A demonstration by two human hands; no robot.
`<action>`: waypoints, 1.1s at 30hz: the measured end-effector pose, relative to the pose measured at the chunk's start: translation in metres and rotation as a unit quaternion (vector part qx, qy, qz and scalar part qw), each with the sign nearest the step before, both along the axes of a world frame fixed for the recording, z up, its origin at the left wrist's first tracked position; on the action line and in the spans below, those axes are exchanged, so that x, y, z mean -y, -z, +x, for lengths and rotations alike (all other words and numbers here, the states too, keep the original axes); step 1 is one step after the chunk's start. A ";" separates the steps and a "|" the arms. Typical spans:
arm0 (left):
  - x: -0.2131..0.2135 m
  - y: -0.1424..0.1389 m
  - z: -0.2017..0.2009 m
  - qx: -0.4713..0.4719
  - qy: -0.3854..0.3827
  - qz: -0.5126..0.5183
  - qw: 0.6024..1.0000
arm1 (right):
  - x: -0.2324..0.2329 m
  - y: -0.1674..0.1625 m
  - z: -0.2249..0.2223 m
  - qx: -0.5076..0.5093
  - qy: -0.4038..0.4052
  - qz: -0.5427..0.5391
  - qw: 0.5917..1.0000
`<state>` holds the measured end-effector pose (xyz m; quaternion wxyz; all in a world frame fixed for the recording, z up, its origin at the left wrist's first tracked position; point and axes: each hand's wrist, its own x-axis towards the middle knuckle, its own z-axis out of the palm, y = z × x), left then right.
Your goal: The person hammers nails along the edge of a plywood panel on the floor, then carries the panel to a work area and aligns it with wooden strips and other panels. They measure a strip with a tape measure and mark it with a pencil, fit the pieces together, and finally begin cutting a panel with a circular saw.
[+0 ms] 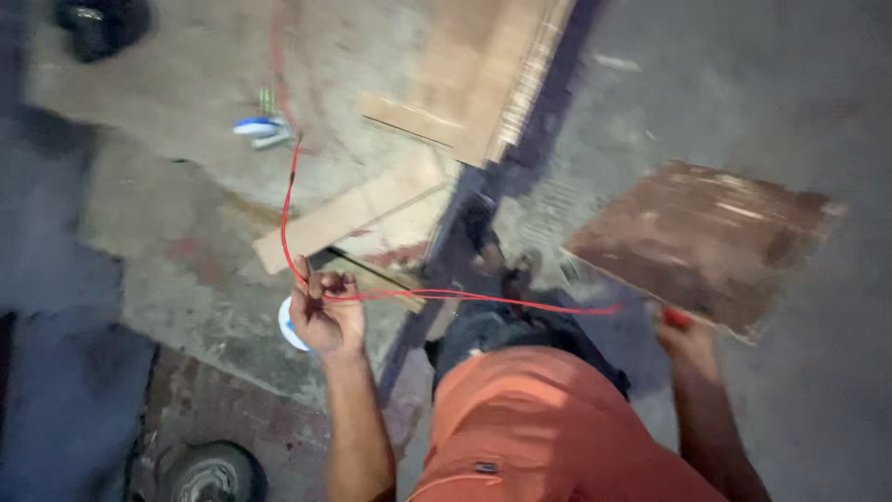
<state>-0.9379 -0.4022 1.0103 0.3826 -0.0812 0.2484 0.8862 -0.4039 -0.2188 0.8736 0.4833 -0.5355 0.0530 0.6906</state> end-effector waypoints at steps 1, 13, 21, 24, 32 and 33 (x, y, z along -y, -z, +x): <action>-0.002 0.027 0.005 0.027 -0.003 -0.072 0.997 | 0.005 0.004 0.005 0.001 0.006 -0.003 1.000; -0.074 0.161 0.029 -0.295 0.262 -0.475 0.786 | -0.025 0.052 -0.016 0.016 0.038 0.030 0.999; -0.245 0.163 -0.041 -0.741 0.219 -0.443 0.454 | -0.007 0.078 -0.057 0.021 0.089 -0.025 0.996; -0.381 0.199 -0.027 -0.816 0.250 -0.295 0.429 | -0.016 0.082 -0.077 0.012 0.143 -0.055 0.988; -0.513 0.267 0.008 -0.845 0.255 -0.324 0.341 | -0.007 0.080 -0.113 0.004 0.098 0.002 0.995; -0.511 0.273 0.008 -0.844 0.247 -0.346 0.327 | -0.005 0.080 -0.117 0.007 0.101 -0.014 0.995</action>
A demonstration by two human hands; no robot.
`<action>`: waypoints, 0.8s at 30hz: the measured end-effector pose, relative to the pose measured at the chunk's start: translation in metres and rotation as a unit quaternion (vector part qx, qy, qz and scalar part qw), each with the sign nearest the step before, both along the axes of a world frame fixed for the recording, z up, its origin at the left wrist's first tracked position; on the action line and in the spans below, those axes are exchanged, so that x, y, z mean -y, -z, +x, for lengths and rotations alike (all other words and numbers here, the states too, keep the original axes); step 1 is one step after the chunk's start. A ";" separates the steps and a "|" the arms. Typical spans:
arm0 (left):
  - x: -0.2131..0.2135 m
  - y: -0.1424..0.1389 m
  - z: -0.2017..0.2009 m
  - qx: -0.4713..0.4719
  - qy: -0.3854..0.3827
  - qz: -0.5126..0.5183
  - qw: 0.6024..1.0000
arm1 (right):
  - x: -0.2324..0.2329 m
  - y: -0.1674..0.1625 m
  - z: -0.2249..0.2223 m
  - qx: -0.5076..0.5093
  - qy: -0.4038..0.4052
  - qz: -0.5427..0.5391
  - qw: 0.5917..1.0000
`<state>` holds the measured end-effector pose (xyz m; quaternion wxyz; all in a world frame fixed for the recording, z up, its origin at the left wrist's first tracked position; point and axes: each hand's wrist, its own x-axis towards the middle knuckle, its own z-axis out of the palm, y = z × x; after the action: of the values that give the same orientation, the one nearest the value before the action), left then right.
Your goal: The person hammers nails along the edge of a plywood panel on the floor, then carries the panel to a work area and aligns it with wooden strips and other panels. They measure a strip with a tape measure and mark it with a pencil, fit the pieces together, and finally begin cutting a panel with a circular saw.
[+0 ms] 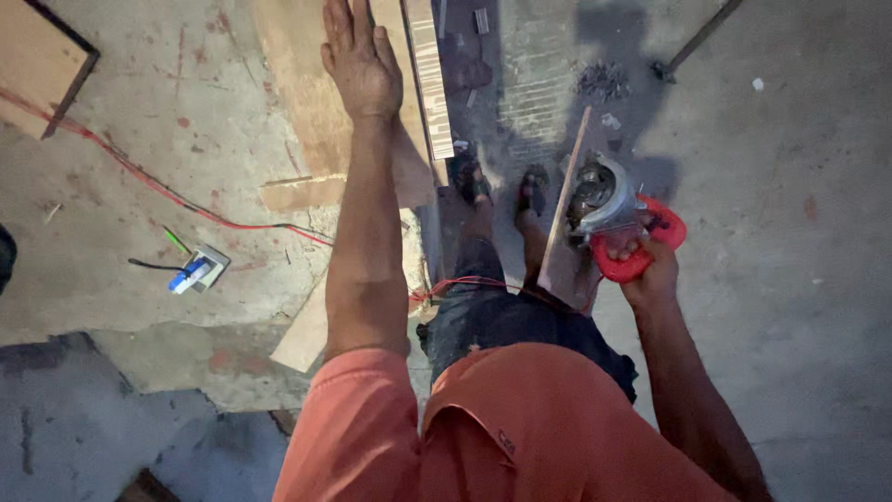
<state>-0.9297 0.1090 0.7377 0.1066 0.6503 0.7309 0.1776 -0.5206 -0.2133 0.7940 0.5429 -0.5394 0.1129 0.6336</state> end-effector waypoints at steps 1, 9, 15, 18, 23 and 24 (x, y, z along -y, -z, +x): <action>0.001 0.005 -0.001 -0.002 -0.002 -0.008 1.000 | 0.000 -0.001 -0.003 0.002 0.003 -0.015 1.000; -0.003 0.024 -0.012 0.022 0.004 -0.017 1.000 | -0.037 -0.027 -0.046 0.087 -0.143 0.044 0.985; 0.000 0.047 -0.015 0.009 0.002 -0.029 1.000 | -0.073 -0.043 -0.081 0.143 -0.223 0.041 0.963; 0.003 0.056 -0.018 -0.003 0.001 -0.043 0.999 | -0.084 -0.050 -0.099 0.141 -0.224 0.055 0.963; 0.010 0.066 -0.017 -0.017 -0.013 -0.011 1.000 | -0.085 -0.060 -0.124 0.196 -0.267 0.031 0.943; 0.010 0.068 -0.018 -0.026 -0.015 0.020 0.999 | -0.082 -0.059 -0.128 0.200 -0.265 0.042 0.942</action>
<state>-0.9474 0.0985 0.6699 0.0723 0.6454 0.7396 0.1768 -0.6489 -0.1309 0.8533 0.3888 -0.6426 -0.1715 0.6376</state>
